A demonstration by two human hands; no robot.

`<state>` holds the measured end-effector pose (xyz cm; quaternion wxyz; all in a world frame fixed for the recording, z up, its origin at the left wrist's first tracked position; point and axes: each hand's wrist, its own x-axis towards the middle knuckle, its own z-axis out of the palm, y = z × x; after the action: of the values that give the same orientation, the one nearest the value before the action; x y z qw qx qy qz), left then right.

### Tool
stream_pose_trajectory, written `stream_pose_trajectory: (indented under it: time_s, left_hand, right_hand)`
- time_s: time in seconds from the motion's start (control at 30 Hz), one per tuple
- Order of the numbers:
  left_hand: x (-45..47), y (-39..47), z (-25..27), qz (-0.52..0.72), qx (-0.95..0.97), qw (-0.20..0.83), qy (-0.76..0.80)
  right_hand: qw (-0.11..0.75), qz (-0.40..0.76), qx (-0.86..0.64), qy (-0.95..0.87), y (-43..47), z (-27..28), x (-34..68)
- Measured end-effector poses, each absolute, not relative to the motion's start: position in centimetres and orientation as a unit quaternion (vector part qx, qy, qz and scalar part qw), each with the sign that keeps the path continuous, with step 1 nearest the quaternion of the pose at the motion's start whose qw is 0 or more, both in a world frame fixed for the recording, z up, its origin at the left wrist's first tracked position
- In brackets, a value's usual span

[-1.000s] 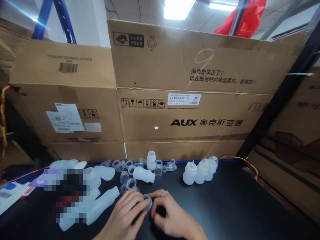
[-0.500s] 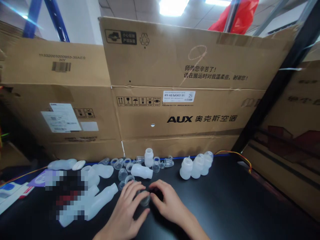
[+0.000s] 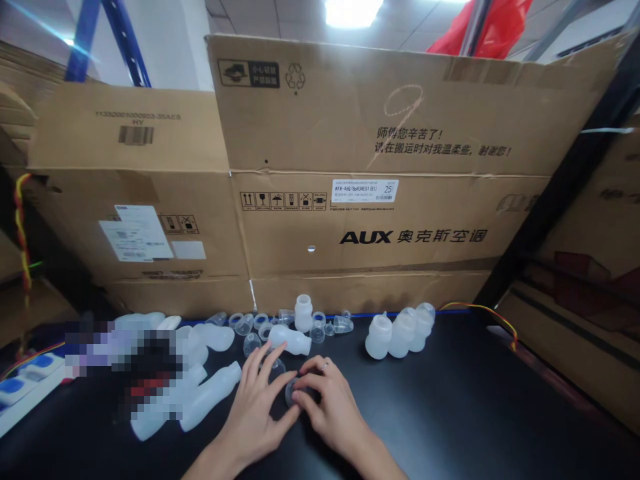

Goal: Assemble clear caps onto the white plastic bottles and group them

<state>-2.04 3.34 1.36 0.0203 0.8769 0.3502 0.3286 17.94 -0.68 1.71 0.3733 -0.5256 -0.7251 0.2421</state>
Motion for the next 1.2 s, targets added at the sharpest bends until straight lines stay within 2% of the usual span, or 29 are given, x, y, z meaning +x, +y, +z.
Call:
stream_pose_trajectory:
  time_s: [0.17,0.37,0.5,0.63,0.73,0.83,0.97,1.2]
  left_hand:
    - [-1.8,3.0,2.0,0.344,0.865,0.073,0.359]
    - [-1.4,2.2,3.0,0.350,0.856,0.111,0.365]
    - [-1.0,1.7,3.6,0.365,0.850,0.126,0.358]
    - [-0.6,1.3,3.9,0.374,0.850,0.129,0.348]
    - [-1.1,1.3,3.9,0.360,0.859,0.117,0.345]
    - [-2.7,2.1,3.9,0.330,0.878,0.069,0.339]
    - [-5.8,4.3,4.5,0.328,0.865,-0.005,0.380]
    - [-9.0,5.9,7.3,0.159,0.852,-0.018,0.498]
  right_hand:
    - [0.394,0.229,-0.507,-0.732,-1.1,2.1,18.0]
    - [0.444,0.103,-0.496,-0.739,-1.9,2.3,17.5]
    - [0.495,0.074,-0.486,-0.717,-2.5,2.4,17.0]
    - [0.535,0.083,-0.467,-0.699,-3.0,2.4,16.7]
    - [0.528,0.098,-0.447,-0.715,-2.9,2.7,16.8]
    - [0.532,0.160,-0.440,-0.705,-2.6,3.3,17.2]
    - [0.583,0.196,-0.468,-0.635,-2.0,3.8,18.4]
    - [0.604,0.289,-0.533,-0.517,-1.1,2.9,20.1]
